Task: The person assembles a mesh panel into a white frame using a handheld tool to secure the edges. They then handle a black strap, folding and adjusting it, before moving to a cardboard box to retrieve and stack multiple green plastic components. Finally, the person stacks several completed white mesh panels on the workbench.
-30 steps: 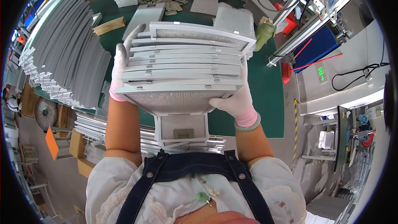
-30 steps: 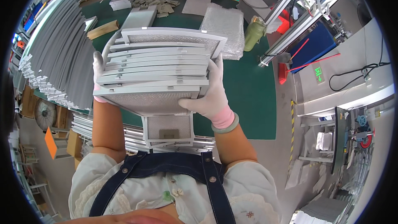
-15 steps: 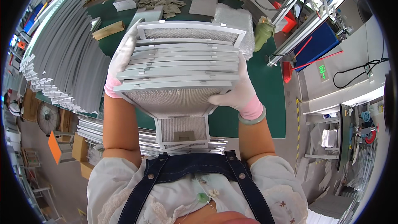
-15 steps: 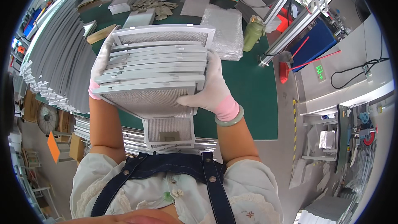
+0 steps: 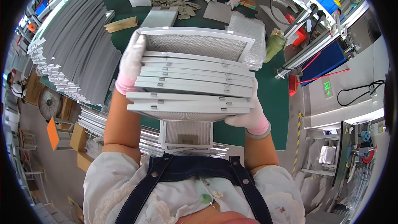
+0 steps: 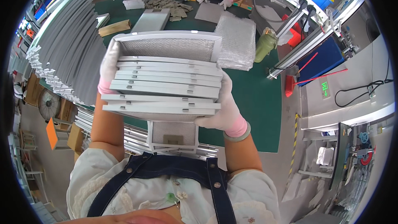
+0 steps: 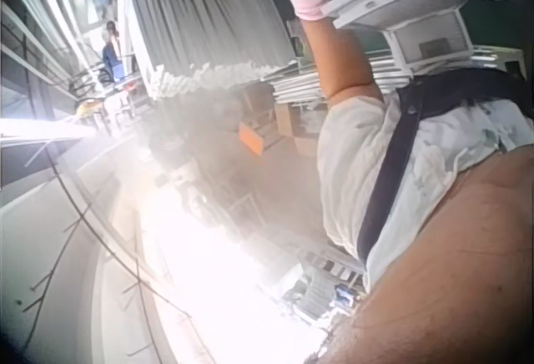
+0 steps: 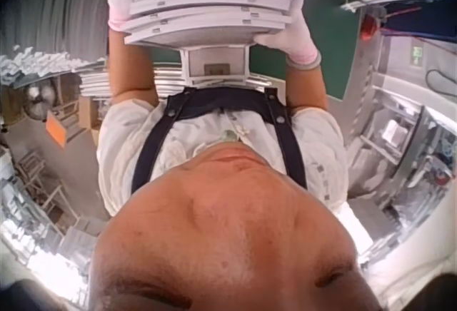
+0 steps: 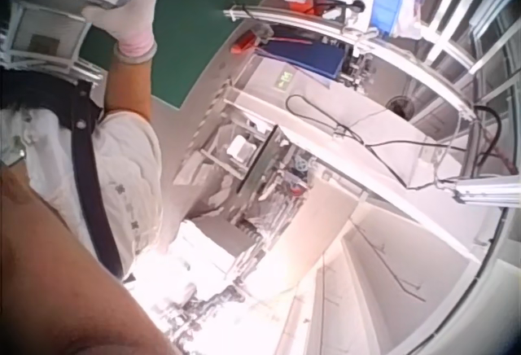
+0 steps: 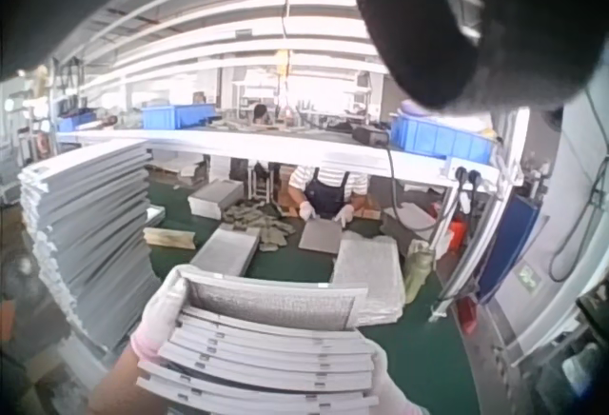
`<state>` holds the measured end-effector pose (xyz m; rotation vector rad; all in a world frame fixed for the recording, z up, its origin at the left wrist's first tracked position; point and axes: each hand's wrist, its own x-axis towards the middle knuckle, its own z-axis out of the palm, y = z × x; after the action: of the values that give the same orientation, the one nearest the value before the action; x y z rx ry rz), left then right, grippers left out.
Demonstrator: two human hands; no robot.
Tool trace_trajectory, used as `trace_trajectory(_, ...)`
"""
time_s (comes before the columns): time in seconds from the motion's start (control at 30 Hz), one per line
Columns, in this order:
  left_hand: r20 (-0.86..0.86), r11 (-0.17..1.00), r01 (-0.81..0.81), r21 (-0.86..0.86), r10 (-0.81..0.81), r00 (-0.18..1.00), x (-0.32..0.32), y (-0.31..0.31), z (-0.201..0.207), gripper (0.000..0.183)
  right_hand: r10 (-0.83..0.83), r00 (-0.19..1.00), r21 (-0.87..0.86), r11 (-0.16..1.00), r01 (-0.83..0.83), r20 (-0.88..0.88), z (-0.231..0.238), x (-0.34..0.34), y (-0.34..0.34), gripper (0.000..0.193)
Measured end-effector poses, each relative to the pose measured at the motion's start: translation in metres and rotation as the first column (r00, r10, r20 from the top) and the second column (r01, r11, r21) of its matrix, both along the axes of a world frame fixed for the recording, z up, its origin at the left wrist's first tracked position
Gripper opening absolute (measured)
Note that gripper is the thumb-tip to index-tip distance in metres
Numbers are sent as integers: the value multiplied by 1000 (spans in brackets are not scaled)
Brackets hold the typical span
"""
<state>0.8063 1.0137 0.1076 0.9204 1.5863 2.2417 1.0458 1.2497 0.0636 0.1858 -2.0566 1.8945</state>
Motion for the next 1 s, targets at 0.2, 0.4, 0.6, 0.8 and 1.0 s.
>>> trace_trajectory(0.2, 21, 993, 120, -11, -119, 993, 17, 4, 1, 68, -65, 997, 75, 995, 63, 30, -20, 0, 1, 133)
trace_trajectory(0.4, 162, 978, 168, 127, -187, 969, 12, -6, -23, 91, -106, 972, -18, 994, 105, -208, -30, -14, 3, 126)
trace_trajectory(0.6, 612, 982, 40, 186, -148, 777, 45, 10, -28, 79, 34, 937, 105, 995, 3, -349, -76, -33, 31, 103)
trace_trajectory(0.8, 397, 954, -80, 291, -44, 917, 28, 17, -49, 75, -53, 954, -317, 947, -45, -294, -103, -23, 9, 93)
trace_trajectory(1.0, 135, 848, 221, 482, -321, 937, 1, 6, -58, 113, -214, 943, -466, 881, 75, -254, -121, 2, -11, 80)
